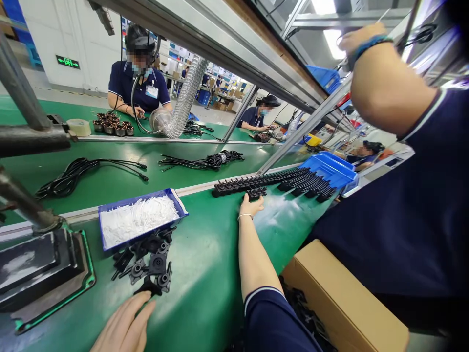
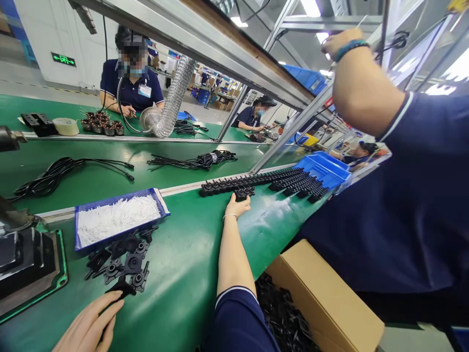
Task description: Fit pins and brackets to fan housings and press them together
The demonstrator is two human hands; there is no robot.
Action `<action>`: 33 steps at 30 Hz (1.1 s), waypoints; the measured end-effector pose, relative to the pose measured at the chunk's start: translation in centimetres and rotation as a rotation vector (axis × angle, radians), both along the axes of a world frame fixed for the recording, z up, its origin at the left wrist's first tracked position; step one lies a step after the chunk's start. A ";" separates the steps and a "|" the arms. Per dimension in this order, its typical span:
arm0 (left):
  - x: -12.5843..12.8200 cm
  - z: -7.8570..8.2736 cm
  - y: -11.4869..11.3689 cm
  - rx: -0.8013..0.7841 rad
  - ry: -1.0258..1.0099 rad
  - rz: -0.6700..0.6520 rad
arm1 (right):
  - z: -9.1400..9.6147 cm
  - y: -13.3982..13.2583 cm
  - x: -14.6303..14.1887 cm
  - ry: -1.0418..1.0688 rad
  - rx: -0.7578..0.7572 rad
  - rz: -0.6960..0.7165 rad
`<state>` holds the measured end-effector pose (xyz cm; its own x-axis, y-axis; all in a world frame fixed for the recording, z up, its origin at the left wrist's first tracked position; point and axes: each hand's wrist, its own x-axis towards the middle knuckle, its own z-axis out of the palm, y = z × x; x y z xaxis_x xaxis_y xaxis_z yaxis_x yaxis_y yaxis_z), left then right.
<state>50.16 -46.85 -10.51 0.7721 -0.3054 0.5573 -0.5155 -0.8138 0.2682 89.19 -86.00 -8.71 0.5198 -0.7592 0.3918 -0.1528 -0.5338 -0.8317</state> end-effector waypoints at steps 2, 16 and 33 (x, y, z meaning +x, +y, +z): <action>0.0 0.5 -0.1 -0.026 0.008 -0.008 | 0.2 0.9 -1.3 0.024 0.008 0.068; -1.6 4.8 -0.7 -0.087 -0.002 0.031 | 1.6 18.7 -23.3 0.119 -0.081 1.297; -13.2 13.5 14.6 -0.101 0.175 0.800 | 6.3 22.8 -26.9 -0.119 -0.318 1.366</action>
